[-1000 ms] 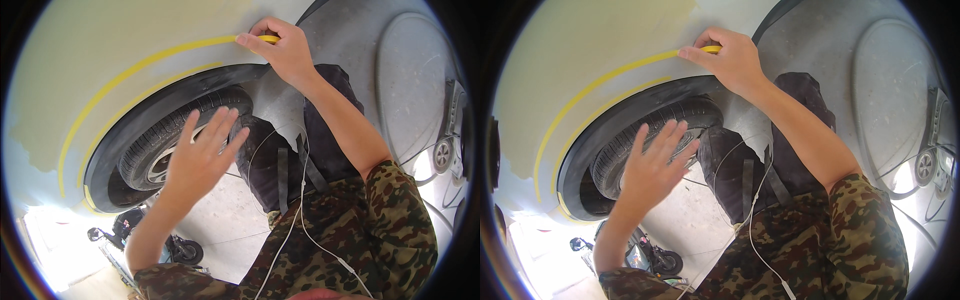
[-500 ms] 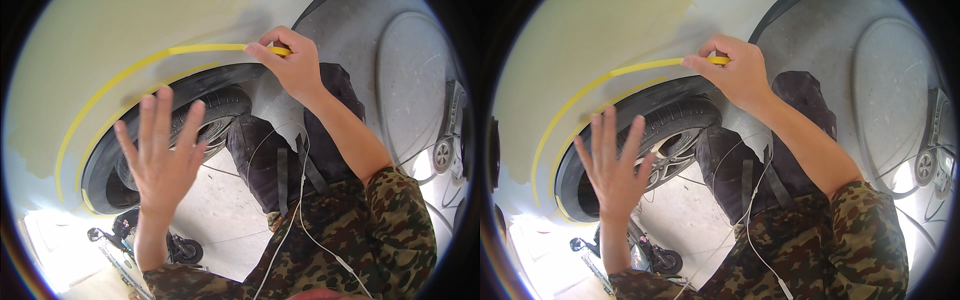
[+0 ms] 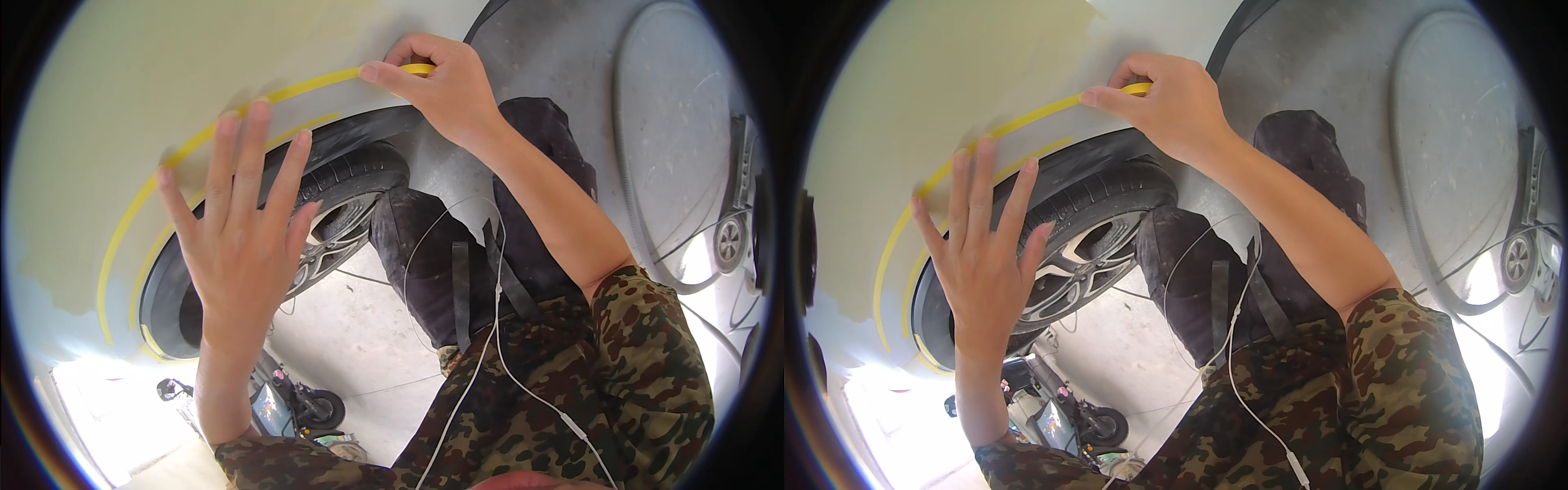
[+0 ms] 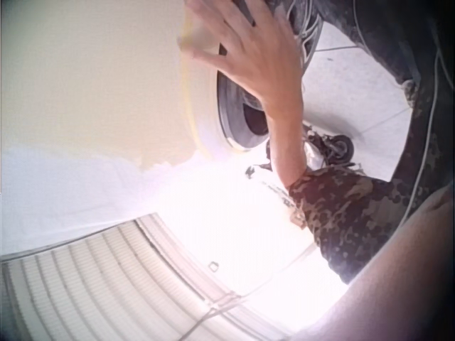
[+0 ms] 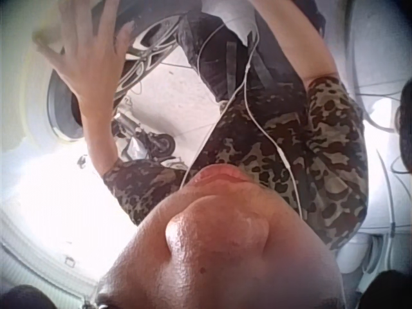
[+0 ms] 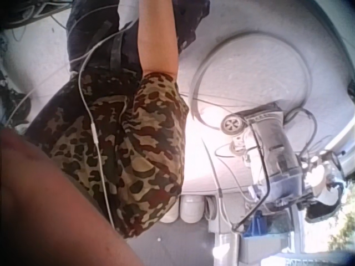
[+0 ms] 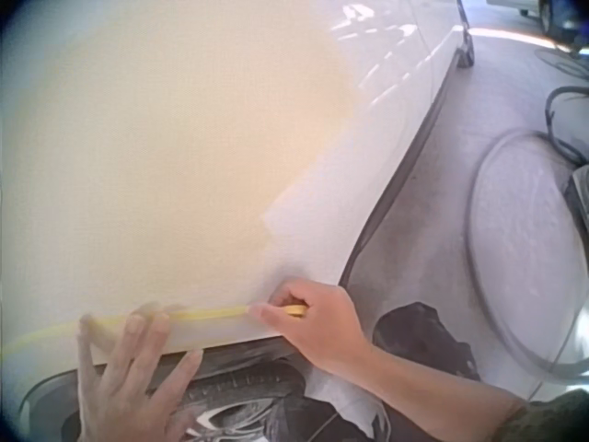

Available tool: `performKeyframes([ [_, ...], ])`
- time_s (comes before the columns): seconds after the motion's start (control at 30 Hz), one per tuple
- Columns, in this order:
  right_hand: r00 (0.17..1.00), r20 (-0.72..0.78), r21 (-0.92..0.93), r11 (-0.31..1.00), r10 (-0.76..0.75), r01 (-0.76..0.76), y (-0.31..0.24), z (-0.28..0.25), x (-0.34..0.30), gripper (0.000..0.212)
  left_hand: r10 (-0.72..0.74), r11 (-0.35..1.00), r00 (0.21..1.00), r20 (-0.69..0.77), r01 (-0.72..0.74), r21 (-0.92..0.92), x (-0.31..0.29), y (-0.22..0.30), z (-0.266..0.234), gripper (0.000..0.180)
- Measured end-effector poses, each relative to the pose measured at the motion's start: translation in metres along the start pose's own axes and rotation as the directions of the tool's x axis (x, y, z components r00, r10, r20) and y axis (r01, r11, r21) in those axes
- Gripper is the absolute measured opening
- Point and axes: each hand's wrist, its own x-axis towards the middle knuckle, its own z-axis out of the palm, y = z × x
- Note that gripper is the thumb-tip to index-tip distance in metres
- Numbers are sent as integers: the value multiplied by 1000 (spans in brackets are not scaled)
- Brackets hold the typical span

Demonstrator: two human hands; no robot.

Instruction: The person applies yellow masking tape along the lower edge of a white car's rear bumper and wheel arch. They press the tape firmly to ensure adhesion, then remove a short piece and reapply it to adjust the placement.

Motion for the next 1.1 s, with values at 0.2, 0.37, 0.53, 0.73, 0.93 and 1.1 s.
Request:
performKeyframes([
  [0.2, 1000, -1, 22, 1000, 3, -3, -1, 1, -1, 37, 45, 999, 999, -22, -45, -16, 12, 3, 8, 79],
  [0.37, 1000, -3, 12, 1000, -16, 17, 2, 1, -1, 34, 114, 993, 993, 23, -114, -21, 23, 8, 11, 74],
  [0.53, 1000, -4, -9, 1000, -4, 4, 16, 4, 1, 35, 198, 978, 980, 14, -197, -65, 42, 22, 28, 70],
  [0.73, 999, -38, -8, 1000, -28, 28, 27, 6, 7, 43, 209, 942, 964, -167, -244, -230, 51, 42, 55, 64],
  [0.93, 998, 39, 99, 993, 56, -60, 34, 13, 12, 31, -22, 675, 935, -353, -247, -696, -12, 120, 120, 54],
  [1.1, 999, 34, 147, 989, 20, -25, 33, 9, 14, 31, -125, 361, 992, 30, 73, -930, -74, 198, 234, 54],
])
